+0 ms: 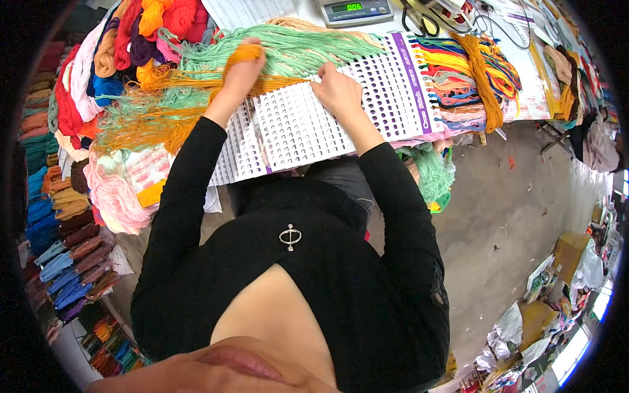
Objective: Organizing and attaching yarn samples to a color chart swatch book.
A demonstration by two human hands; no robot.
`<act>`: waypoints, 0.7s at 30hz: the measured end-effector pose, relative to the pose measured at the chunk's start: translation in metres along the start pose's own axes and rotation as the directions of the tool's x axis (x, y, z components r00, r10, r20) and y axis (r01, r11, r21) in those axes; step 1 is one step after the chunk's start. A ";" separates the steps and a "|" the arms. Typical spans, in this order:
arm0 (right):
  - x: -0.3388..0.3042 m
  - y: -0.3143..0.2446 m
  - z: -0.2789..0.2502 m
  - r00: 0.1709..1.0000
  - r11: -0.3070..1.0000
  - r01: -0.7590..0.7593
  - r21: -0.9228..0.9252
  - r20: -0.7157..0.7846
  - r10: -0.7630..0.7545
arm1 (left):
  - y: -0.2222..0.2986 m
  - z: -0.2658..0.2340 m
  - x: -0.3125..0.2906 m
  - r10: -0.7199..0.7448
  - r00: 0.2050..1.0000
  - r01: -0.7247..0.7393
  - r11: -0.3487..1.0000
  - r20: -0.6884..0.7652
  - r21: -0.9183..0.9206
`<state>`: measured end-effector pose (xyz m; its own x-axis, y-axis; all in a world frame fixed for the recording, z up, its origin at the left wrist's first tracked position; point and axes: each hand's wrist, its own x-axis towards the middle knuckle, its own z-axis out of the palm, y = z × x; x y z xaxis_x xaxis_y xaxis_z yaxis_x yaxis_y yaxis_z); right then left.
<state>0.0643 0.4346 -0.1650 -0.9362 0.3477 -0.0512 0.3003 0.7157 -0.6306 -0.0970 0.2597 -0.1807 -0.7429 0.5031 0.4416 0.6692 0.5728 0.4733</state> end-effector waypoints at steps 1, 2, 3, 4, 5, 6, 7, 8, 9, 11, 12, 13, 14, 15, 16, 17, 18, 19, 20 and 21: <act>0.000 0.001 0.000 1.000 1.000 -0.001 0.007 0.001 0.001 | -0.008 -0.007 0.003 -0.090 0.995 0.084 0.991 0.052 0.100; 0.000 0.000 0.000 1.000 1.000 0.003 0.010 0.001 -0.003 | -0.019 -0.016 0.005 -0.186 0.979 0.164 0.965 0.090 0.206; -0.001 -0.001 -0.001 1.000 1.000 0.002 0.006 0.010 -0.002 | -0.034 -0.023 0.004 -0.232 0.971 0.205 0.933 0.061 0.296; 0.000 -0.002 -0.001 1.000 1.000 0.001 0.002 0.016 -0.001 | -0.044 -0.036 0.007 -0.079 0.997 0.074 0.960 0.007 0.271; 0.000 -0.001 -0.001 1.000 1.000 0.012 0.007 0.008 -0.012 | -0.052 -0.045 0.008 0.074 0.996 -0.059 0.965 -0.049 0.254; 0.000 0.001 0.000 1.000 1.000 0.024 0.012 0.000 -0.024 | -0.053 -0.043 0.003 -0.015 0.998 0.026 0.978 -0.054 0.207; 0.000 0.001 -0.001 1.000 1.000 0.002 0.010 0.008 -0.002 | -0.039 -0.041 0.000 0.018 0.998 -0.005 0.983 -0.068 0.183; 0.002 0.005 0.001 1.000 1.000 -0.009 -0.002 -0.010 0.009 | -0.021 -0.037 -0.001 0.053 0.995 -0.039 0.987 -0.086 0.158; 0.003 0.011 0.003 0.999 1.000 -0.025 -0.017 -0.028 0.024 | 0.005 -0.032 0.000 0.093 0.993 -0.085 0.991 -0.073 0.106; 0.002 0.005 0.004 1.000 1.000 -0.007 -0.022 -0.026 0.007 | 0.029 -0.012 -0.009 0.284 0.957 -0.283 0.958 -0.049 0.039; 0.002 0.005 0.003 0.999 1.000 -0.017 -0.017 -0.031 0.016 | 0.042 0.003 -0.014 0.213 0.975 -0.210 0.976 0.055 -0.059; 0.002 0.005 0.002 0.999 1.000 -0.025 -0.011 -0.035 0.024 | 0.053 0.015 -0.020 0.149 0.975 -0.125 0.981 0.164 -0.147; 0.003 0.002 0.004 0.999 1.000 -0.013 -0.006 -0.037 0.012 | 0.049 0.030 -0.025 0.180 0.970 -0.155 0.976 0.164 -0.151; 0.003 -0.001 0.006 0.999 1.000 -0.001 0.000 -0.040 0.001 | 0.042 0.042 -0.029 0.210 0.964 -0.186 0.970 0.164 -0.154; 0.003 0.000 0.006 0.999 0.999 -0.022 -0.034 -0.027 0.021 | 0.047 0.041 -0.027 0.137 0.954 -0.092 0.980 0.265 -0.178; 0.003 0.002 0.008 0.999 0.998 -0.021 -0.056 -0.033 0.019 | 0.050 0.043 -0.025 0.147 0.952 -0.098 0.977 0.270 -0.189; 0.004 0.005 0.009 0.999 0.997 -0.020 -0.076 -0.038 0.018 | 0.053 0.042 -0.023 0.098 0.955 -0.031 0.972 0.279 -0.233; 0.005 0.004 0.008 0.999 0.997 -0.026 -0.067 -0.028 0.025 | 0.053 0.041 -0.022 0.045 0.956 0.036 0.962 0.289 -0.270; 0.005 0.005 0.008 0.999 0.997 -0.030 -0.066 -0.032 0.028 | 0.052 0.039 -0.021 0.050 0.955 0.032 0.962 0.291 -0.271; 0.004 0.005 0.008 0.999 0.998 -0.036 -0.054 -0.032 0.034 | 0.052 0.038 -0.021 0.099 0.962 -0.034 0.968 0.254 -0.250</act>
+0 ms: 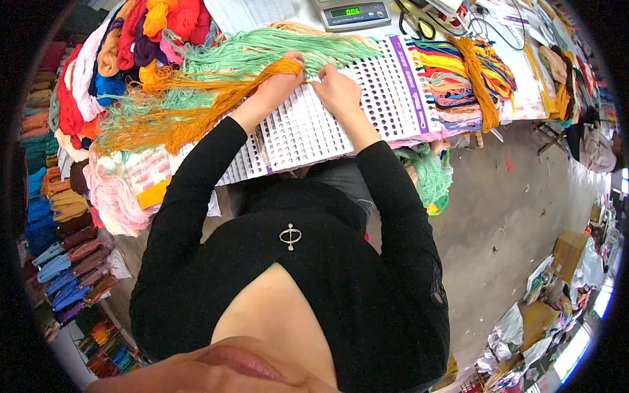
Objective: Organizing and attaching yarn samples to a color chart swatch book.
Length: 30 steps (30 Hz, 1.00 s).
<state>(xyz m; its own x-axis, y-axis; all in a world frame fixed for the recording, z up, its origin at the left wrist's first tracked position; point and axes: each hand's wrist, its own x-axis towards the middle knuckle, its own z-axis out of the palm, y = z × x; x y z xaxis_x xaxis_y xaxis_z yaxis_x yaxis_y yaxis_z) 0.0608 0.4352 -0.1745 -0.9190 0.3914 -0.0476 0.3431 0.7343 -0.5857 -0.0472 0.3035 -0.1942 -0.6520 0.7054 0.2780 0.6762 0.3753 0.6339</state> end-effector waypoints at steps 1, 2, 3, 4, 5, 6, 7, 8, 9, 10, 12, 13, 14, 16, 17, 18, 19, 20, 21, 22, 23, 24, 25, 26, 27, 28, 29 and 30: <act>0.000 0.001 0.000 1.000 1.000 -0.005 0.013 0.000 0.005 | 0.001 -0.002 0.000 0.057 0.998 -0.056 0.998 -0.023 0.041; 0.000 0.002 0.000 1.000 1.000 -0.006 0.015 -0.002 0.006 | 0.001 -0.006 0.000 0.115 0.992 -0.111 0.990 -0.044 0.083; 0.001 0.002 0.000 1.000 1.000 0.002 0.022 -0.006 -0.002 | 0.000 -0.012 0.000 0.183 0.981 -0.173 0.975 -0.068 0.139; 0.000 0.003 -0.001 1.000 1.000 0.009 0.029 -0.009 -0.009 | 0.001 -0.021 -0.001 0.251 0.964 -0.231 0.953 -0.087 0.196; -0.001 0.002 -0.002 1.000 0.999 0.009 0.032 -0.009 -0.008 | -0.005 -0.029 -0.002 0.327 0.939 -0.260 0.880 -0.110 0.398; -0.002 0.001 -0.002 0.999 0.999 0.028 0.040 -0.029 -0.027 | -0.009 -0.036 -0.003 -0.038 0.999 0.046 0.940 -0.031 0.339; -0.002 -0.001 -0.003 0.998 0.998 0.051 0.048 -0.051 -0.049 | -0.001 -0.050 -0.001 -0.395 0.917 0.358 0.881 0.062 0.309; -0.002 -0.003 -0.003 0.997 0.997 0.057 0.052 -0.051 -0.054 | -0.024 -0.051 -0.003 0.066 0.972 0.011 0.946 -0.225 0.325; -0.002 -0.003 -0.004 0.998 0.997 0.049 0.052 -0.040 -0.047 | -0.029 -0.055 -0.006 0.066 0.971 0.014 0.943 -0.229 0.331; -0.002 -0.003 -0.005 0.999 0.998 0.035 0.051 -0.030 -0.033 | -0.026 -0.059 -0.007 0.011 0.965 0.060 0.963 -0.262 0.262; -0.005 -0.001 -0.007 0.998 0.980 0.038 0.194 -0.052 -0.029 | -0.019 -0.064 -0.013 -0.041 0.948 0.110 0.972 -0.315 0.205; -0.007 -0.005 -0.011 0.998 0.954 0.015 0.299 -0.066 0.006 | -0.009 -0.067 -0.015 -0.055 0.954 0.086 0.992 -0.295 0.092; -0.010 -0.005 -0.008 0.990 0.904 0.077 0.421 -0.142 -0.018 | 0.006 -0.067 -0.017 -0.067 0.960 0.062 0.998 -0.273 -0.026; -0.018 -0.018 -0.007 0.981 0.775 0.180 0.606 -0.170 -0.095 | 0.056 -0.064 -0.022 -0.240 0.968 0.157 0.799 -0.069 -0.580; -0.026 -0.036 -0.015 0.984 0.657 0.175 0.733 -0.103 -0.147 | 0.071 -0.065 -0.028 -0.232 0.973 0.157 0.697 -0.014 -0.700; -0.032 -0.048 -0.014 0.985 0.529 0.143 0.836 -0.066 -0.161 | 0.086 -0.062 -0.030 -0.306 0.945 0.262 0.507 0.113 -0.821; -0.036 -0.054 -0.012 0.983 0.388 0.102 0.916 -0.033 -0.180 | 0.092 -0.061 -0.032 -0.345 0.905 0.353 0.287 0.248 -0.891; -0.038 -0.056 -0.011 0.976 0.326 0.034 0.945 0.039 -0.215 | 0.088 -0.060 -0.035 -0.305 0.894 0.410 0.265 0.328 -0.873; -0.039 -0.056 -0.013 0.975 0.329 0.034 0.944 0.042 -0.219 | 0.088 -0.062 -0.036 -0.307 0.895 0.407 0.263 0.324 -0.875; -0.041 -0.056 -0.015 0.977 0.322 -0.011 0.947 0.078 -0.197 | 0.089 -0.065 -0.036 -0.262 0.893 0.404 0.112 0.365 -0.908; -0.043 -0.056 -0.018 0.978 0.315 -0.054 0.948 0.114 -0.175 | 0.090 -0.067 -0.035 -0.210 0.893 0.400 -0.041 0.399 -0.916; -0.044 -0.058 -0.020 0.977 0.317 -0.056 0.947 0.116 -0.176 | 0.093 -0.069 -0.034 -0.211 0.893 0.398 -0.043 0.397 -0.917; -0.046 -0.060 -0.023 0.979 0.254 -0.083 0.964 0.127 -0.160 | 0.099 -0.072 -0.033 -0.297 0.865 0.385 -0.124 0.404 -0.915; -0.047 -0.061 -0.025 0.980 0.190 -0.109 0.976 0.138 -0.145 | 0.102 -0.073 -0.032 -0.378 0.828 0.363 -0.203 0.415 -0.909; -0.048 -0.062 -0.025 0.980 0.192 -0.111 0.975 0.139 -0.144 | 0.098 -0.073 -0.034 -0.378 0.827 0.362 -0.205 0.415 -0.909; -0.049 -0.064 -0.025 0.978 0.215 -0.122 0.969 0.154 -0.141 | 0.095 -0.074 -0.036 -0.264 0.865 0.389 -0.183 0.426 -0.903; -0.049 -0.065 -0.025 0.976 0.239 -0.133 0.962 0.169 -0.139 | 0.092 -0.074 -0.038 -0.146 0.889 0.412 -0.157 0.434 -0.898; -0.049 -0.064 -0.023 0.975 0.239 -0.134 0.962 0.170 -0.139 | 0.091 -0.072 -0.040 -0.147 0.889 0.411 -0.158 0.433 -0.898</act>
<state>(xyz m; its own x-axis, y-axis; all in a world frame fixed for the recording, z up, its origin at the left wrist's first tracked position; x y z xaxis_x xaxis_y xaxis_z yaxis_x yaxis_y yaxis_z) 0.0882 0.3819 -0.1160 -0.9774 0.1849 -0.1028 0.0184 -0.4099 -0.9120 0.0161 0.2658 -0.0956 -0.5308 0.8326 -0.1583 -0.6826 -0.3094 0.6620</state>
